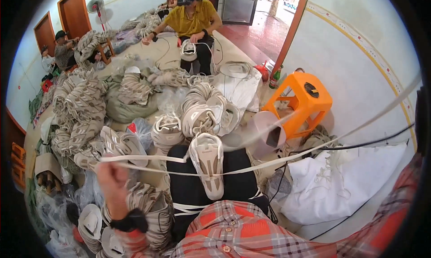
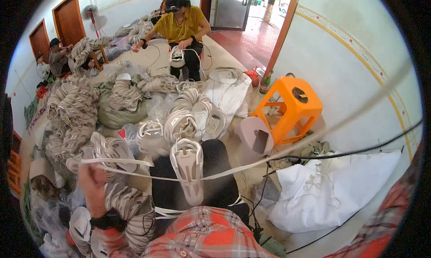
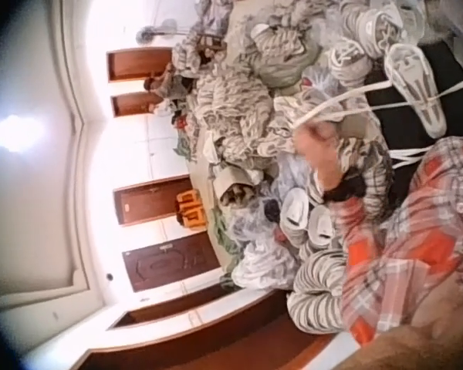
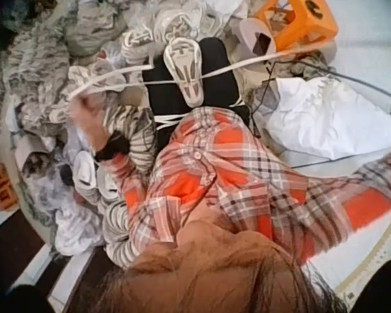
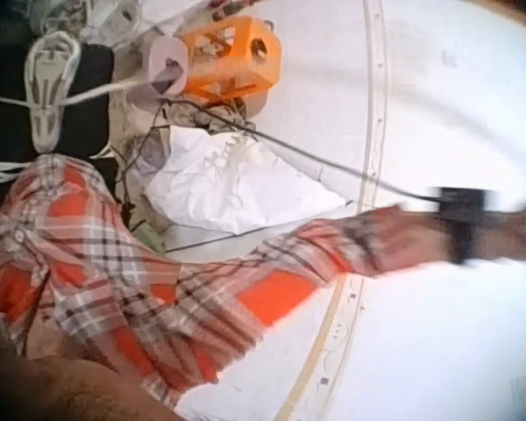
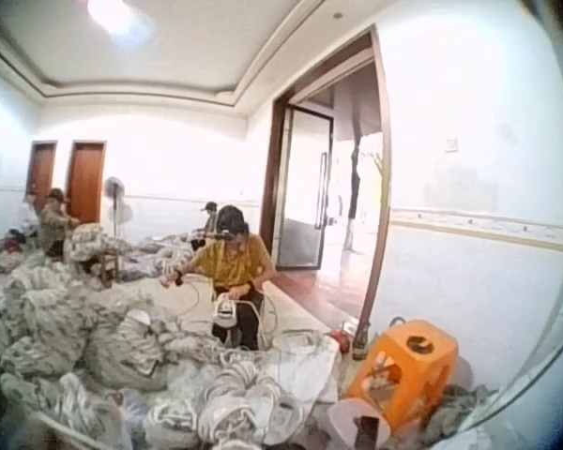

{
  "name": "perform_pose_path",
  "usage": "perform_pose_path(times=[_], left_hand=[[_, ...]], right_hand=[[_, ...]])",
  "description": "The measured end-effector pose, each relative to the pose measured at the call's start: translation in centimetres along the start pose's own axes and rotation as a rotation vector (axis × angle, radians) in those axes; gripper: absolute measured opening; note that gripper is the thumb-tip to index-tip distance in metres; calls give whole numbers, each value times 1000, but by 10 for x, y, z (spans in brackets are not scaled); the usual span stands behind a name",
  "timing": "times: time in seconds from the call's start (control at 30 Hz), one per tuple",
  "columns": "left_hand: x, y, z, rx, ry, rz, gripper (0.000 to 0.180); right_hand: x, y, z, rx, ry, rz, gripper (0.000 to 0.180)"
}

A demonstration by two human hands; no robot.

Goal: Lacing multiple pairs of white sneakers while sitting on the floor in a warehouse-like environment.

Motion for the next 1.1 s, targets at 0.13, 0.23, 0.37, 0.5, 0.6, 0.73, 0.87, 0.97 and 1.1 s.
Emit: perform_pose_path(times=[0.13,0.23,0.37,0.5,0.6,0.73,0.87,0.97,1.1], left_hand=[[-214,-8,-53,-286,109,488,17],[-270,-32,-104,-145,1294,96,16],[0,-39,-142,-284,818,-413,18],[83,-51,-199,-544,777,-687,28],[76,-51,-214,-509,882,-709,33],[74,-43,-213,-608,714,-764,37],[78,-38,-215,-671,765,-806,36],[71,-34,-222,-781,690,-761,34],[78,-25,-220,-660,848,-885,26]], right_hand=[[24,-3,22,28,-45,-30,33],[113,-67,23,207,492,-94,41],[329,-176,-111,180,585,-788,27],[398,-223,-167,-28,397,-776,11],[399,-241,-170,-10,397,-881,8],[402,-242,-171,22,495,-793,10],[408,-245,-175,25,356,-826,11],[415,-249,-183,61,333,-792,11],[411,-246,-181,137,424,-801,10]])
Point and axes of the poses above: each hand's wrist, its own y-axis towards the middle knuckle, its own x-axis out of the palm, z = x × y, the point moved 2 cm from there along y, towards the middle knuckle, and after that the axes turned 11 degrees about -y, right-handed, at the moved point
